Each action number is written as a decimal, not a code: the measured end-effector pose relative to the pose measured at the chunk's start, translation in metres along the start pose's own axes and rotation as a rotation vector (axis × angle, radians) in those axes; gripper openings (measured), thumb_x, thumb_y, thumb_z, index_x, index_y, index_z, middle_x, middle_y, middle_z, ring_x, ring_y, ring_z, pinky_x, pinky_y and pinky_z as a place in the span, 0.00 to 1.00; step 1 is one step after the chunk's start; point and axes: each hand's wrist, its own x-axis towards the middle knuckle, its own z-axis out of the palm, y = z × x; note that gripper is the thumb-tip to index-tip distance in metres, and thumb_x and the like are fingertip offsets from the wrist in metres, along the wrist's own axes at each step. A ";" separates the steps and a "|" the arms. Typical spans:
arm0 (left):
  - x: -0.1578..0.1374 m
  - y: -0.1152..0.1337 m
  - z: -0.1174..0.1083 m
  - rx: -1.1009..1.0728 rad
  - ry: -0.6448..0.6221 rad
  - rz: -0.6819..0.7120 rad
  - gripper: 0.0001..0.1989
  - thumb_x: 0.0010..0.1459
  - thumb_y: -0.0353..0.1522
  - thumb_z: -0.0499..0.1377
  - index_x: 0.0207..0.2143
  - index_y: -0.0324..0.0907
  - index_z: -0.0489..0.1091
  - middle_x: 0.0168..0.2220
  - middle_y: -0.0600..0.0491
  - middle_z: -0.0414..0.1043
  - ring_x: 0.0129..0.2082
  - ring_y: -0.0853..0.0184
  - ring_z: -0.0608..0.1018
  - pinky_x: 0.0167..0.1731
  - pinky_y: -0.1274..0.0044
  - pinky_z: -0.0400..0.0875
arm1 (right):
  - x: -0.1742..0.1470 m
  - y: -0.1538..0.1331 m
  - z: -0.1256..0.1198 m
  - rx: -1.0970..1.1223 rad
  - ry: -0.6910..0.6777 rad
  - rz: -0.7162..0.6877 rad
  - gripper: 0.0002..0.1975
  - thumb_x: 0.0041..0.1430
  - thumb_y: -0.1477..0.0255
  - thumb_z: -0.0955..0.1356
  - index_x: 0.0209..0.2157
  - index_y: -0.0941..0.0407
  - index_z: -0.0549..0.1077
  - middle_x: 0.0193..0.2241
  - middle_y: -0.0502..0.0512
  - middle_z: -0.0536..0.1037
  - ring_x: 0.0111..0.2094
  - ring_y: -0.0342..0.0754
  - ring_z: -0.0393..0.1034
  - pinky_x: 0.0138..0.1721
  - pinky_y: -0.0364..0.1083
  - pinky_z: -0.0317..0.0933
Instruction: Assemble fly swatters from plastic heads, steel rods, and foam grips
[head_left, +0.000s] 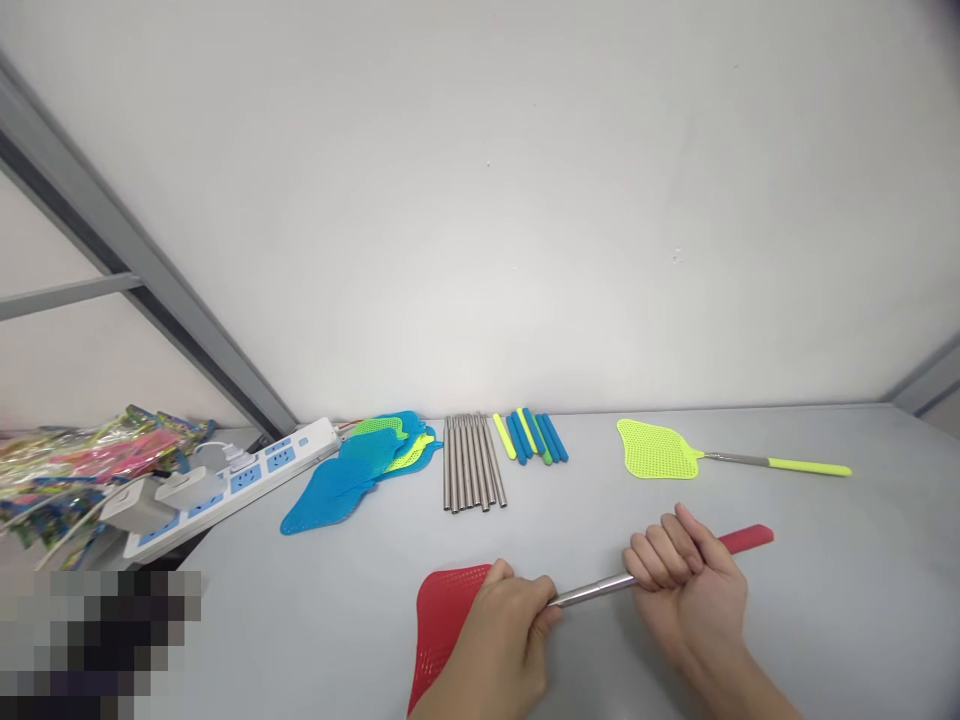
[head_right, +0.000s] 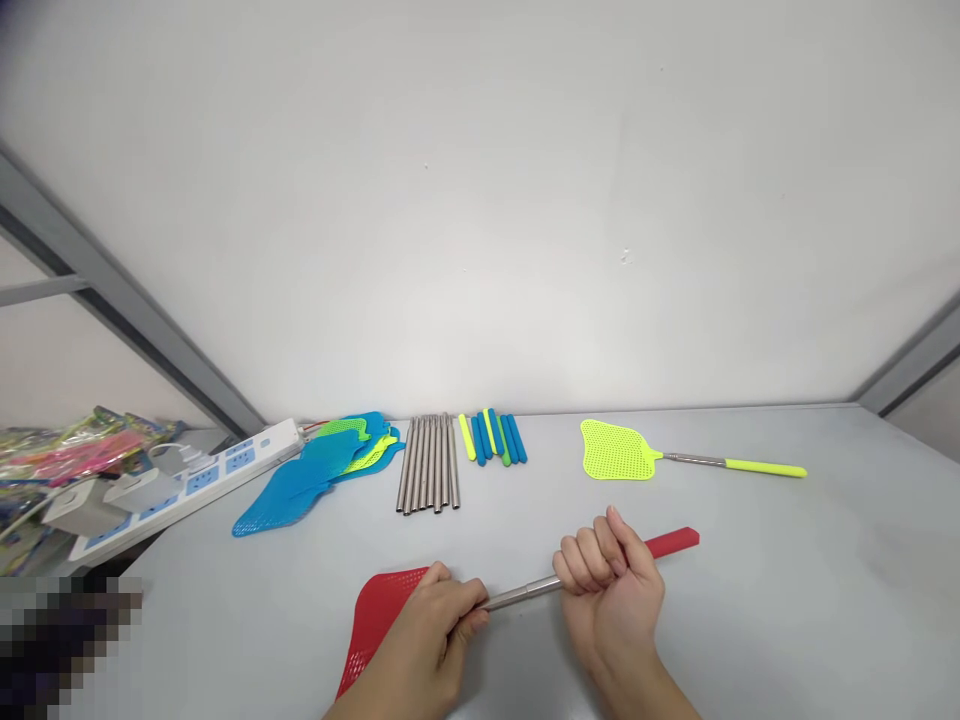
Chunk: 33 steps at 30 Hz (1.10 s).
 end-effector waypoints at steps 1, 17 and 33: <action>0.000 -0.001 0.001 0.016 0.002 0.010 0.13 0.55 0.28 0.43 0.17 0.41 0.52 0.16 0.55 0.61 0.21 0.69 0.60 0.24 0.77 0.54 | 0.000 0.002 -0.001 -0.004 0.008 -0.007 0.21 0.50 0.70 0.62 0.13 0.56 0.44 0.10 0.42 0.39 0.13 0.39 0.33 0.13 0.42 0.34; -0.004 -0.011 0.025 0.316 0.195 0.203 0.08 0.43 0.21 0.48 0.20 0.41 0.57 0.17 0.55 0.64 0.19 0.69 0.66 0.28 0.75 0.52 | 0.005 0.021 -0.019 0.040 0.192 0.035 0.21 0.47 0.74 0.62 0.14 0.56 0.41 0.08 0.42 0.43 0.10 0.37 0.38 0.10 0.40 0.37; 0.001 -0.007 0.023 0.250 0.083 0.140 0.07 0.50 0.24 0.47 0.21 0.41 0.56 0.18 0.56 0.64 0.18 0.70 0.65 0.27 0.76 0.55 | 0.010 0.005 -0.002 0.065 0.156 0.260 0.18 0.46 0.74 0.63 0.12 0.56 0.48 0.10 0.42 0.46 0.12 0.37 0.41 0.12 0.40 0.42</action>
